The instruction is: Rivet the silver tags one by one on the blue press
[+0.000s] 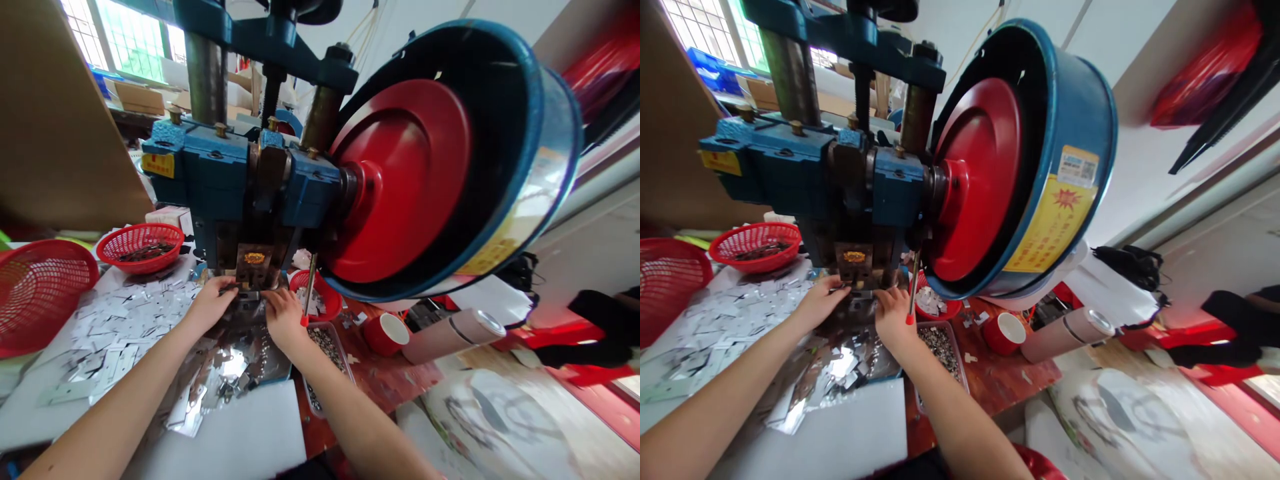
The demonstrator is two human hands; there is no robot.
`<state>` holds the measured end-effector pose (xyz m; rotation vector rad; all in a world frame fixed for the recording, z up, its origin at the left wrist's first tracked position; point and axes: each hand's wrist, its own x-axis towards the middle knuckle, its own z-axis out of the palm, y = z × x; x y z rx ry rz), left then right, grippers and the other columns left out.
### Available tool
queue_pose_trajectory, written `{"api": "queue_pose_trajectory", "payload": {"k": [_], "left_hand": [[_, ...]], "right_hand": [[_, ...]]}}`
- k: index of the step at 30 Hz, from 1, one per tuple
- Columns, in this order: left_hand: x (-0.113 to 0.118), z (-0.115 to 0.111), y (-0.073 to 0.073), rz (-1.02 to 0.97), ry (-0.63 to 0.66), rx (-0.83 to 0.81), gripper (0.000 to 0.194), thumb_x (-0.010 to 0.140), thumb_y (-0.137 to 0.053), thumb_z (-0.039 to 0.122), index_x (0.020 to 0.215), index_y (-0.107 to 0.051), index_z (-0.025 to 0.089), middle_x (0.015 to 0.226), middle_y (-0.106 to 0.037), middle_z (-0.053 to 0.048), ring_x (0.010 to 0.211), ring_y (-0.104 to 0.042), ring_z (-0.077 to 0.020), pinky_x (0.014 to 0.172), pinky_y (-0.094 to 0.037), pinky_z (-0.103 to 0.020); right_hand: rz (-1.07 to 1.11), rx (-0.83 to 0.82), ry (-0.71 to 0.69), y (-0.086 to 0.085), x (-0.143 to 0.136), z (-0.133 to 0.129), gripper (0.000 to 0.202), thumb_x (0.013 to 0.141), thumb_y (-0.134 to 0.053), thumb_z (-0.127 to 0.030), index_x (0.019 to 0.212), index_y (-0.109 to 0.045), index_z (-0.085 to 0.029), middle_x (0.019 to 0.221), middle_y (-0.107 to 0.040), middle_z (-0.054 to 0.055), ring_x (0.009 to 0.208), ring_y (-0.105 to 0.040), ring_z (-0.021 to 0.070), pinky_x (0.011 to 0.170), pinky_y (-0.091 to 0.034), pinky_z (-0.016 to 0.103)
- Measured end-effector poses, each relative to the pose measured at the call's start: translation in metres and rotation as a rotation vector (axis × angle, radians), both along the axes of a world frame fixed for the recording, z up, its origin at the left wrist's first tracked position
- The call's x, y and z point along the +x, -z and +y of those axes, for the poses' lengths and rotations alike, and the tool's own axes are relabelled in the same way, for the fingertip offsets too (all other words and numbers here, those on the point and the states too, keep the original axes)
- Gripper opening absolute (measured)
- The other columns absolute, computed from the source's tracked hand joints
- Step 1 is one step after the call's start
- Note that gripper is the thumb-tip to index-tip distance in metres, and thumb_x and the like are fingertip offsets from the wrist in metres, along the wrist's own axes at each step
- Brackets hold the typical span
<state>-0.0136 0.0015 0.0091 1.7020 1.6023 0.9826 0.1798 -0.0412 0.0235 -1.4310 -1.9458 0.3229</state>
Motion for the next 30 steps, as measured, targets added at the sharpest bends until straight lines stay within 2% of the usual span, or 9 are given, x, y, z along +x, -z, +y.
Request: {"api": "queue_pose_trajectory", "payload": {"k": [4, 7, 12, 17, 20, 22, 25, 28, 30], "left_hand": [[-0.029, -0.020, -0.007, 0.006, -0.035, -0.014, 0.040, 0.078, -0.048, 0.045, 0.107, -0.062, 0.020, 0.114, -0.063, -0.008, 0.108, -0.056, -0.0258, 0.095, -0.042, -0.040], [-0.058, -0.044, -0.009, 0.099, -0.025, -0.027, 0.040, 0.079, -0.049, 0.049, 0.106, -0.062, 0.024, 0.118, -0.061, -0.005, 0.111, -0.054, -0.0255, 0.096, -0.041, -0.039], [-0.094, -0.088, -0.002, 0.329, 0.131, -0.023, 0.036, 0.079, -0.051, 0.052, 0.101, -0.066, 0.028, 0.112, -0.065, -0.002, 0.105, -0.060, -0.0242, 0.093, -0.046, -0.034], [-0.106, -0.131, 0.016, 0.590, 0.270, 0.001, 0.048, 0.073, -0.059, 0.056, 0.117, -0.061, 0.037, 0.133, -0.055, -0.003, 0.119, -0.052, -0.0295, 0.099, -0.042, -0.041], [-0.104, -0.144, 0.027, 0.694, 0.277, 0.002, 0.061, 0.066, -0.066, 0.055, 0.124, -0.057, 0.038, 0.144, -0.044, -0.003, 0.127, -0.043, -0.0349, 0.102, -0.037, -0.050], [-0.100, -0.146, 0.031, 0.714, 0.261, 0.005, 0.060, 0.065, -0.067, 0.051, 0.122, -0.059, 0.035, 0.146, -0.041, -0.005, 0.129, -0.040, -0.0362, 0.104, -0.034, -0.052], [-0.092, -0.144, 0.028, 0.685, 0.233, 0.027, 0.052, 0.065, -0.068, 0.044, 0.115, -0.063, 0.030, 0.144, -0.043, -0.006, 0.131, -0.038, -0.0350, 0.105, -0.033, -0.050], [-0.081, -0.144, 0.016, 0.581, 0.214, -0.001, 0.045, 0.068, -0.066, 0.042, 0.110, -0.063, 0.027, 0.132, -0.055, -0.007, 0.123, -0.048, -0.0315, 0.102, -0.038, -0.046], [-0.074, -0.146, 0.008, 0.471, 0.201, -0.097, 0.037, 0.074, -0.059, 0.044, 0.107, -0.062, 0.026, 0.114, -0.066, -0.006, 0.106, -0.060, -0.0272, 0.091, -0.047, -0.040]], "right_hand": [[0.627, -0.219, 0.108, 0.012, 0.025, -0.028, 0.046, 0.096, -0.024, -0.042, 0.102, -0.064, -0.018, 0.079, -0.064, 0.005, 0.074, -0.058, 0.0192, 0.070, -0.045, 0.032], [0.829, -0.249, 0.055, 0.011, 0.036, -0.047, 0.056, 0.095, -0.020, -0.053, 0.096, -0.065, -0.019, 0.078, -0.064, 0.005, 0.076, -0.059, 0.0186, 0.074, -0.046, 0.032], [0.823, -0.205, 0.076, 0.020, 0.037, -0.050, 0.048, 0.088, -0.040, -0.061, 0.082, -0.065, -0.020, 0.081, -0.065, 0.005, 0.084, -0.059, 0.0198, 0.080, -0.045, 0.032], [0.928, -0.300, 0.077, 0.040, 0.027, -0.029, 0.059, 0.089, -0.026, -0.062, 0.111, -0.060, -0.019, 0.079, -0.064, 0.005, 0.073, -0.059, 0.0193, 0.069, -0.048, 0.032], [0.686, -0.258, 0.154, 0.031, 0.007, -0.005, 0.046, 0.086, -0.044, -0.054, 0.110, -0.062, -0.019, 0.089, -0.066, 0.007, 0.083, -0.061, 0.0205, 0.077, -0.047, 0.033], [0.397, -0.220, 0.136, 0.020, -0.009, 0.012, 0.036, 0.079, -0.059, -0.046, 0.102, -0.066, -0.020, 0.094, -0.067, 0.008, 0.091, -0.060, 0.0230, 0.084, -0.044, 0.035], [0.210, -0.292, 0.141, 0.008, -0.021, 0.031, 0.020, 0.075, -0.063, -0.033, 0.089, -0.068, -0.020, 0.086, -0.068, 0.005, 0.085, -0.061, 0.0216, 0.079, -0.045, 0.032], [0.391, -0.282, 0.217, 0.012, -0.009, 0.032, 0.013, 0.078, -0.057, -0.029, 0.080, -0.066, -0.019, 0.073, -0.066, 0.001, 0.071, -0.060, 0.0170, 0.068, -0.046, 0.027], [0.551, -0.205, 0.258, 0.019, 0.008, 0.023, 0.016, 0.080, -0.053, -0.030, 0.083, -0.065, -0.018, 0.075, -0.066, 0.002, 0.070, -0.060, 0.0164, 0.065, -0.046, 0.026]]}}
